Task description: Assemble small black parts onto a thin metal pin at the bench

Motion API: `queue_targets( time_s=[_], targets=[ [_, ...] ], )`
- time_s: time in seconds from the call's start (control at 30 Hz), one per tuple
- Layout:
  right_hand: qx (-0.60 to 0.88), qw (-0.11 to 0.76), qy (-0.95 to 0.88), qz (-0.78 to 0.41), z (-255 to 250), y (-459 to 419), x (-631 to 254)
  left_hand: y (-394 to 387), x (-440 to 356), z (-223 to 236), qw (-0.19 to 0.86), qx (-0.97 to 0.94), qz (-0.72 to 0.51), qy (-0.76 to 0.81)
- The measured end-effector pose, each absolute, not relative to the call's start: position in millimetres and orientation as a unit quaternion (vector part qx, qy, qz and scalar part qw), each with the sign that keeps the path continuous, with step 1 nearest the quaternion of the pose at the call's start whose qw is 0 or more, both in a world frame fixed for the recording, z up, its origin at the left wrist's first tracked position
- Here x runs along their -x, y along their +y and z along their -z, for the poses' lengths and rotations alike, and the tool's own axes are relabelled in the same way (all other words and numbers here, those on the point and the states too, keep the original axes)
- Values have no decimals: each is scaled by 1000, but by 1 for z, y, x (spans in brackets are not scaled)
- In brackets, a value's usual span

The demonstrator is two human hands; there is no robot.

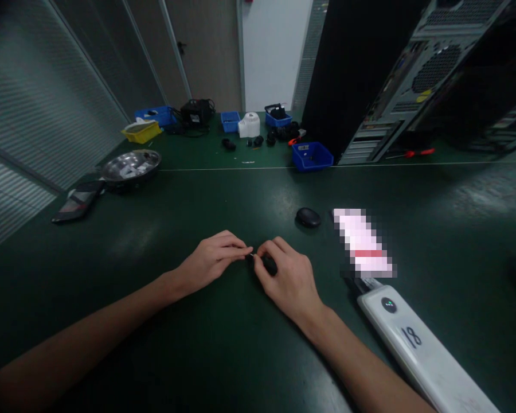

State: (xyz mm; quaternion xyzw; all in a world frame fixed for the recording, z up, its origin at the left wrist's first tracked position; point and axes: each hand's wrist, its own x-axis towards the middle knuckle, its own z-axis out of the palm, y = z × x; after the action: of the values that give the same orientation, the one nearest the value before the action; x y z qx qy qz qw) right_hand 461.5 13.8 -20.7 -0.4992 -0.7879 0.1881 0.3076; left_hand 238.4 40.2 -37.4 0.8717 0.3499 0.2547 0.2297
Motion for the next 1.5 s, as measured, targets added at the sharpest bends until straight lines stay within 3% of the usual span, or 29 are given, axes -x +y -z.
queue_targets(
  time_s=[0.6, 0.97, 1.3, 1.5],
  targets=[
    [485, 382, -750, -237, 19, 16, -462, 34, -243, 29, 309, -824, -317, 353],
    [530, 333, -756, -191, 25, 17, -464, 38, -239, 23, 172, -900, -152, 371],
    [584, 281, -750, -135, 27, 16, -466, 51, -217, 7, 256, -893, -145, 341],
    [600, 279, -739, -127, 27, 16, -466, 44, -232, 16, 234, -881, -181, 370]
  ],
)
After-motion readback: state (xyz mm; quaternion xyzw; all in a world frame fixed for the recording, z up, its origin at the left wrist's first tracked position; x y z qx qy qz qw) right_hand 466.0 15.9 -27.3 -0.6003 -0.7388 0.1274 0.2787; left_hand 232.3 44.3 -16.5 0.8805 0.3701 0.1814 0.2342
